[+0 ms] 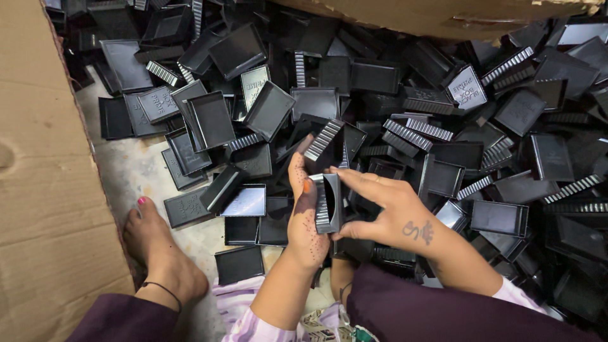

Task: The person sits on the floor among a large pile of black plastic boxes and lids. They pick up a base and a lid, press the lid on by hand to snap it closed, and place the assembled box into a cardboard box beside them, repeating this one at a time.

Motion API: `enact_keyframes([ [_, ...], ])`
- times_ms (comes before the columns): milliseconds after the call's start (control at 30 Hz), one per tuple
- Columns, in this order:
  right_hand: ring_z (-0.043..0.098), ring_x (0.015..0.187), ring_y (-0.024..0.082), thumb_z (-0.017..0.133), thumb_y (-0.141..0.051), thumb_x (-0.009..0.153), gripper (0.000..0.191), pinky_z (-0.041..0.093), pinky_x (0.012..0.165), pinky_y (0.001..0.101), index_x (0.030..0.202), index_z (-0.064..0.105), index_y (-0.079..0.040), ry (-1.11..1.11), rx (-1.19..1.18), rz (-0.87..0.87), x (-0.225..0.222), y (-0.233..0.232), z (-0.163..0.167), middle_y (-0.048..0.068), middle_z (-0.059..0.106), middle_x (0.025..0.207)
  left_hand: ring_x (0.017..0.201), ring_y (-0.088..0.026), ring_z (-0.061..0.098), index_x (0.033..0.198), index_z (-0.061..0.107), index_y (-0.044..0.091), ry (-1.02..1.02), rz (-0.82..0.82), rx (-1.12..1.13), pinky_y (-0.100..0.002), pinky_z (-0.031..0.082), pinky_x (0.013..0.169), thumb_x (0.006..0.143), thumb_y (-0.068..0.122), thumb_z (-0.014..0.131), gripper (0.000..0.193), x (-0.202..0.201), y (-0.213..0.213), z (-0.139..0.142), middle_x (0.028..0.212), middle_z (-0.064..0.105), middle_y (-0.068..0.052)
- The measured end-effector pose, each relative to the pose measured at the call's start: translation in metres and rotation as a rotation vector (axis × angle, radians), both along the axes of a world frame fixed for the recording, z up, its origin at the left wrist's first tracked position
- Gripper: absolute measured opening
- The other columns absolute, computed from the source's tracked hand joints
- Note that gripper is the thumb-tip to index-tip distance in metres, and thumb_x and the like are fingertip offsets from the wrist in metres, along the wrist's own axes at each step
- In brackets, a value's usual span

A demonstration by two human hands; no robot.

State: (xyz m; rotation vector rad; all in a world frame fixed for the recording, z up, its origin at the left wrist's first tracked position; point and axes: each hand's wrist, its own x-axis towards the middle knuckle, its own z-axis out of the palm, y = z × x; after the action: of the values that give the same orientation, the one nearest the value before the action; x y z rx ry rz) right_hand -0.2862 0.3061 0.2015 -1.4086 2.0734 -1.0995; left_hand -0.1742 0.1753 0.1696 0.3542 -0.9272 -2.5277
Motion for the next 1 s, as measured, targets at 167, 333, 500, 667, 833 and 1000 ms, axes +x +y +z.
enact_keyframes([
  [167,0.068,0.124,0.031,0.096,-0.036,0.063,0.089,0.054,0.102,0.0369,0.134,0.059,0.003,0.007,0.022,0.05,-0.003,-0.005,0.002,0.019,0.066,0.134,0.145,-0.023,0.041,0.163,0.018,0.01,-0.001,-0.036,-0.154,-0.038,0.033,0.122,0.095,0.05,0.065,0.092,0.003,-0.006,0.001,0.159,0.035,-0.012],
  [333,0.066,0.12,0.035,0.092,-0.023,0.066,0.074,0.052,0.103,0.0424,0.129,0.063,0.002,0.258,-0.12,-0.082,0.003,-0.009,0.022,0.018,0.065,0.13,0.137,-0.02,0.049,0.157,0.04,-0.001,0.036,-0.08,-0.366,-0.035,0.039,0.118,0.085,0.025,0.082,0.086,0.003,-0.027,0.012,0.148,0.05,-0.01],
  [500,0.062,0.117,0.036,0.087,-0.009,0.076,0.054,0.051,0.105,0.0445,0.126,0.068,-0.005,0.791,-0.201,-0.239,-0.005,-0.003,0.038,0.014,0.065,0.126,0.106,-0.016,0.069,0.124,0.066,-0.007,-0.24,-0.133,-0.376,-0.031,0.058,0.096,0.086,-0.005,0.078,0.04,-0.002,-0.034,0.019,0.115,0.073,-0.01],
  [667,0.063,0.123,0.033,0.086,-0.02,0.078,0.053,0.05,0.107,0.0412,0.123,0.067,-0.002,0.323,-0.19,-0.24,-0.017,0.007,0.036,0.015,0.067,0.126,0.101,-0.019,0.076,0.124,0.066,-0.002,-0.246,-0.056,-0.528,-0.032,0.063,0.09,0.084,-0.004,0.071,0.04,0.001,-0.027,0.017,0.114,0.076,-0.01],
  [833,0.07,0.102,0.022,0.084,-0.02,0.085,0.037,0.055,0.091,0.032,0.116,0.072,-0.003,0.142,-0.192,-0.276,-0.008,0.006,0.033,0.01,0.071,0.112,0.107,-0.025,0.076,0.118,0.069,0.001,-0.225,0.225,-1.15,-0.032,0.061,0.093,0.087,0.002,0.078,0.033,0.002,-0.021,0.011,0.117,0.076,-0.013],
  [1000,0.072,0.081,0.02,0.086,-0.027,0.079,0.04,0.057,0.071,0.0315,0.106,0.073,-0.001,0.307,-0.02,-0.074,-0.027,0.002,0.068,0.01,0.072,0.094,0.099,-0.026,0.077,0.118,0.07,0.002,-0.3,-0.077,-1.055,-0.033,0.061,0.086,0.081,0.011,0.08,0.039,0.003,-0.043,0.005,0.111,0.077,-0.013],
])
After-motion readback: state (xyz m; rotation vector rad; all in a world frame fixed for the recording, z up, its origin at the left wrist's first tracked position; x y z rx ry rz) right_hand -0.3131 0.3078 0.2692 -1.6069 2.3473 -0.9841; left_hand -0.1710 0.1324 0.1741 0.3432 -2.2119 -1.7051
